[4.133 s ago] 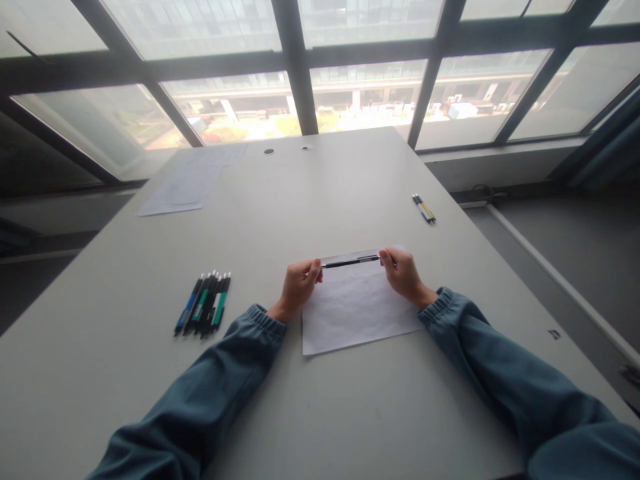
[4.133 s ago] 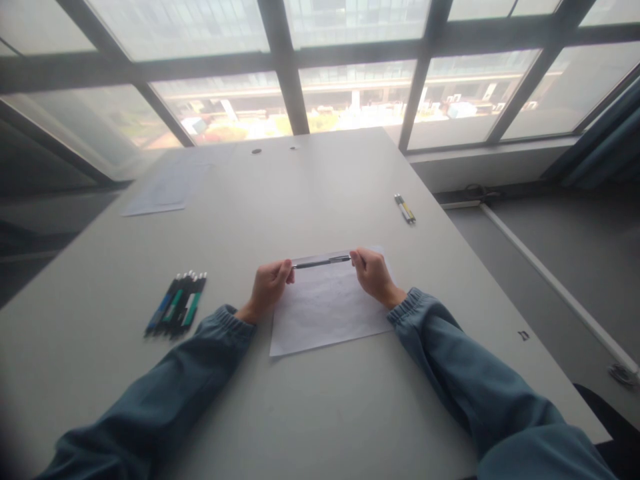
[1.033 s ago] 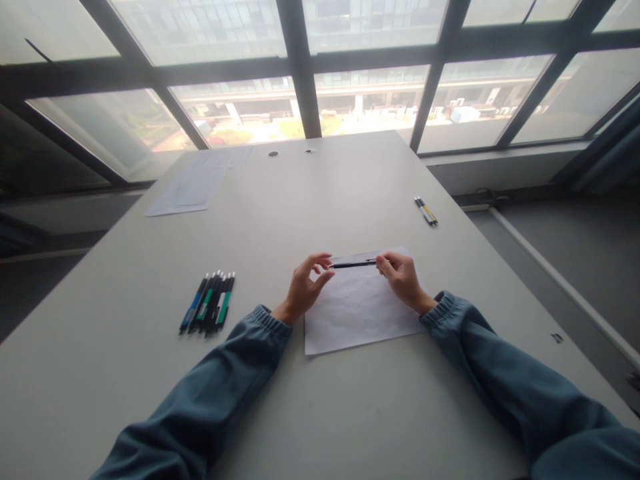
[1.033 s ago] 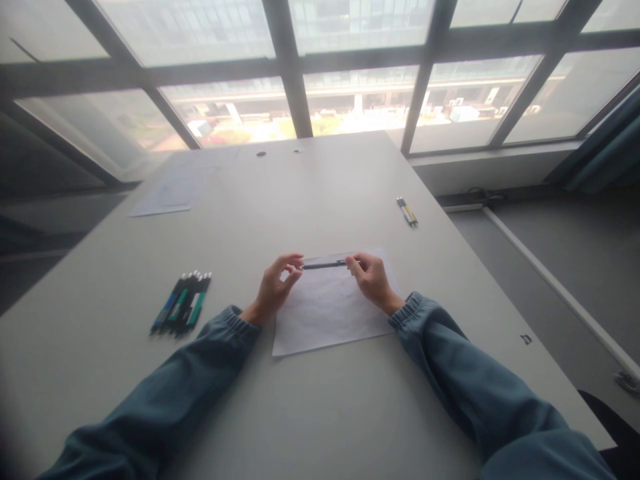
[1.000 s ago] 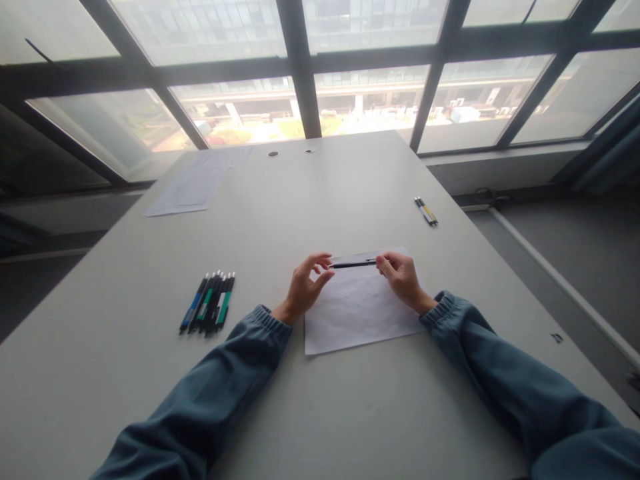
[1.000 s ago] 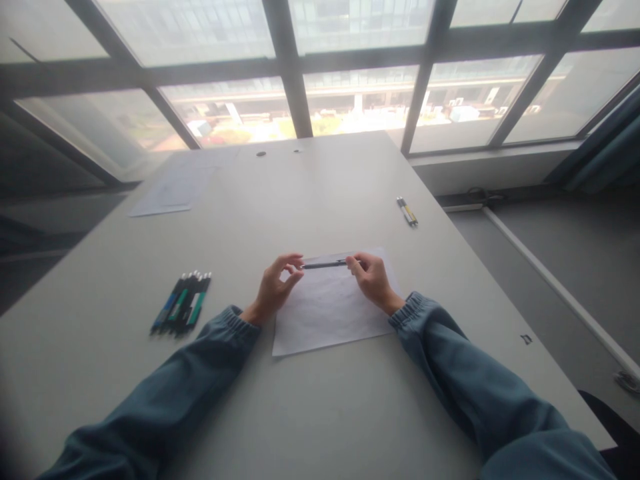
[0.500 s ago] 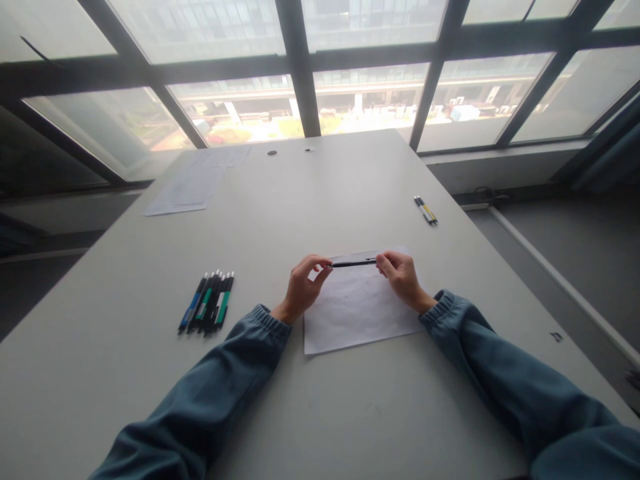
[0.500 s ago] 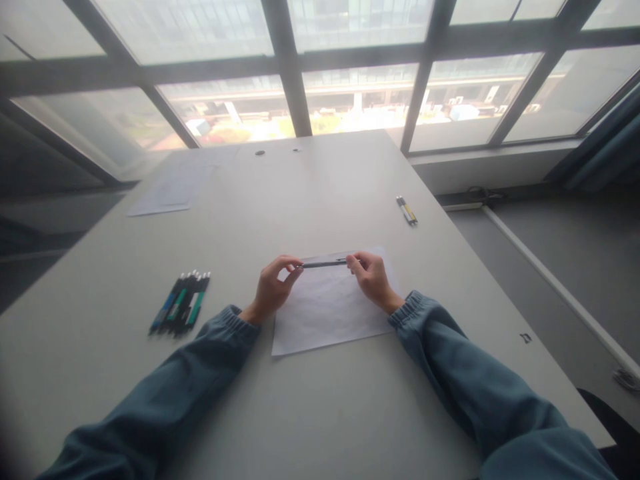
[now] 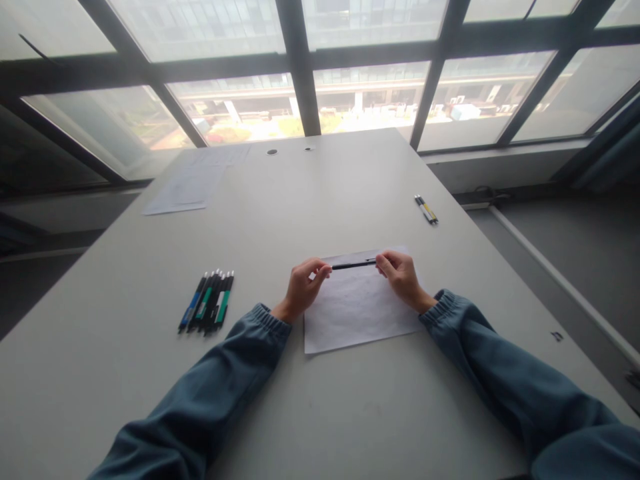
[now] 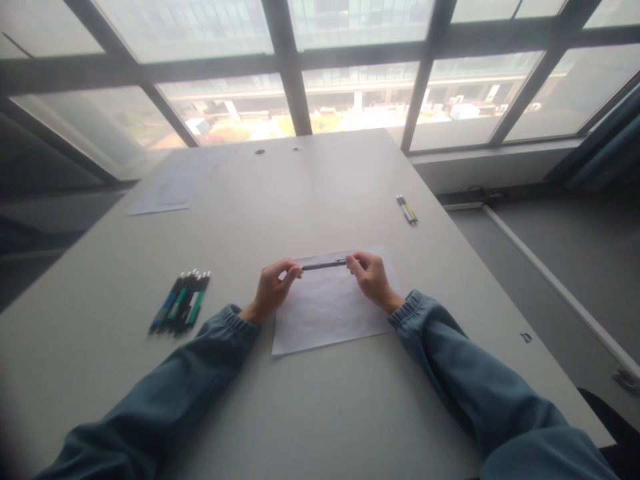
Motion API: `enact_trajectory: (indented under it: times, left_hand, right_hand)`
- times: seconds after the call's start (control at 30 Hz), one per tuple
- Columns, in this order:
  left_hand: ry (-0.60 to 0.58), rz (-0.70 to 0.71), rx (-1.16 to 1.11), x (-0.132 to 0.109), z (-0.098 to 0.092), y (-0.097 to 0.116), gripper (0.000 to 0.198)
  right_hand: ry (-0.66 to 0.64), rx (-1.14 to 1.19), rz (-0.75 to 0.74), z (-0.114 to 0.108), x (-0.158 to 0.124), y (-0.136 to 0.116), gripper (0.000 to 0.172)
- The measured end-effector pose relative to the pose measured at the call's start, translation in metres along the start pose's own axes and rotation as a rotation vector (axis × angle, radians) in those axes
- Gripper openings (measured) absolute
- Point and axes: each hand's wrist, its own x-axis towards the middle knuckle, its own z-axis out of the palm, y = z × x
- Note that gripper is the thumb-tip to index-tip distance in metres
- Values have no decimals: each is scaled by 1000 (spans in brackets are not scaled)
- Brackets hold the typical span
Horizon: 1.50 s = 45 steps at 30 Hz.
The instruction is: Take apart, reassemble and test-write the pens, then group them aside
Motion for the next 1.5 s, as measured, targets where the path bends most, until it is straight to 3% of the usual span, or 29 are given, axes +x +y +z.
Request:
enact_trajectory:
  times: [0.2,0.57,0.87,1.0,1.1,1.27,1.5]
  left_hand:
    - [-28,-17,-1,0,0,1,51]
    - [-31,33,-11,0,0,2,57]
    - [-39,-14,-65,0,2,-7,60]
    - [8,7,-87,1,2,-7,47]
    - [28,107,-77,3,2,-4,32]
    - [86,258,35,6,2,1,33]
    - [129,304,60,5,2,4,15]
  right_hand:
    - [-11,3,-3,-1,-1,0,43]
    - [-19,17,-2,0,-1,3,43]
    - [-3,11,-1,0,0,0,45]
    - [13,7,2,0,1,0,46]
    - [21,7,6,0,1,0,46]
    - [28,11,-1,0,2,-1,46]
    - [31,6,14,-1,2,0,48]
